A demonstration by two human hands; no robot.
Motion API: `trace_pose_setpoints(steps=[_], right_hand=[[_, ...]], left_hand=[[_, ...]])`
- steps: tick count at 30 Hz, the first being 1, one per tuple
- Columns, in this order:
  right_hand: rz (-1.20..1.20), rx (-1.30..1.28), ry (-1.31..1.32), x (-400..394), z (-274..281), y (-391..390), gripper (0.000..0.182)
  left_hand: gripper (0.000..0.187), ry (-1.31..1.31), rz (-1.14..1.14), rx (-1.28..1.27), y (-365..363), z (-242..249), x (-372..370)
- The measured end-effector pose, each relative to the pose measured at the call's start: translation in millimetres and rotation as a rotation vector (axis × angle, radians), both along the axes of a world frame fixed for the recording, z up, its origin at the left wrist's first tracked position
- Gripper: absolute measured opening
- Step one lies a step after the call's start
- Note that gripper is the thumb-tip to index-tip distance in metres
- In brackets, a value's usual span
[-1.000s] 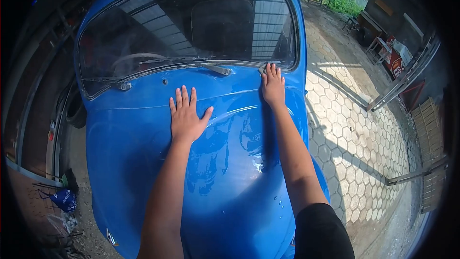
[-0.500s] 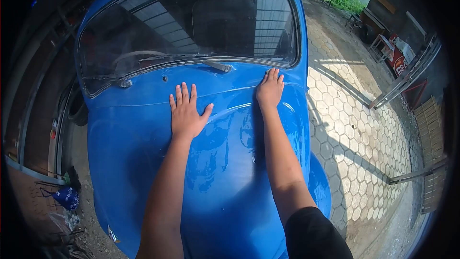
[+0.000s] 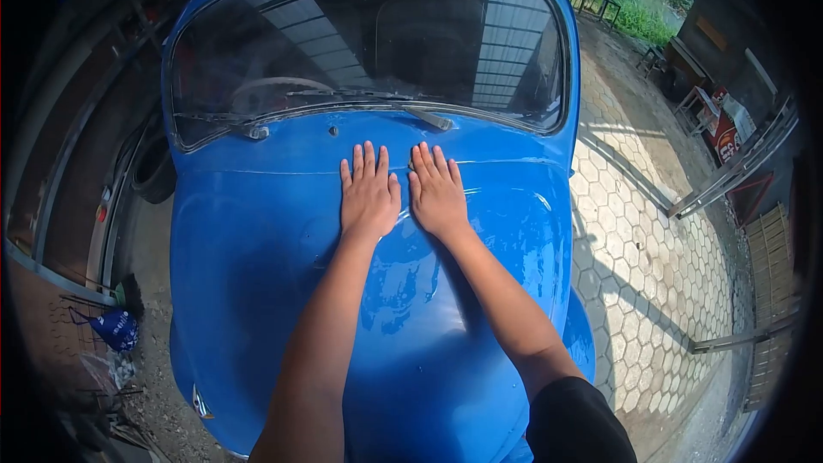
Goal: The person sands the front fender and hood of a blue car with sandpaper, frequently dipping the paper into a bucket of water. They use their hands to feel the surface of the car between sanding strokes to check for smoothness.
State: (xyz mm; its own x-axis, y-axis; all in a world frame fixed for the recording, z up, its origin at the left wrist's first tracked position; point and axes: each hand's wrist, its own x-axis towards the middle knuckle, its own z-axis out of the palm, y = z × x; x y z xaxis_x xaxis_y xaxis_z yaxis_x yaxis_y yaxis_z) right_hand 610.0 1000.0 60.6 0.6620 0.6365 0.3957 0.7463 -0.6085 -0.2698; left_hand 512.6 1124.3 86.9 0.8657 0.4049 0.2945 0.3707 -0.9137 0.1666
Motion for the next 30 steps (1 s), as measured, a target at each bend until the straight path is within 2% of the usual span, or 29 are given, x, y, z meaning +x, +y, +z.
trace_pose_setpoints(steps=[3,7,11,14,17,21,24,25,27,30], right_hand=[[0.295,-0.010,0.002,5,17,-12,0.055],[0.248,-0.016,0.024,6,24,1,0.056],[0.137,0.000,0.008,3,23,3,0.062],[0.099,0.009,-0.014,0,26,5,0.063],[0.105,0.077,-0.003,0,26,3,0.060],[0.113,0.251,-0.143,-7,34,0,0.056],[0.117,0.104,-0.179,2,22,-6,0.053],[0.183,0.148,0.010,6,16,-3,0.047],[0.144,0.127,-0.016,4,7,0,0.049],[0.041,0.036,0.007,2,13,15,0.059]], left_hand=[[0.060,-0.052,-0.001,-0.023,2,-4,3],[0.060,-0.038,0.020,-0.033,5,-6,4],[0.061,0.072,-0.193,-0.146,45,16,-23],[0.061,0.117,-0.156,-0.040,94,22,-74],[0.061,0.014,-0.009,-0.062,120,3,-115],[0.060,0.048,0.030,-0.109,115,17,-113],[0.060,0.054,0.058,-0.082,116,14,-108],[0.060,0.062,0.077,-0.082,115,13,-106],[0.067,0.084,0.117,-0.134,117,8,-98],[0.076,0.145,0.348,-0.173,86,22,-76]])
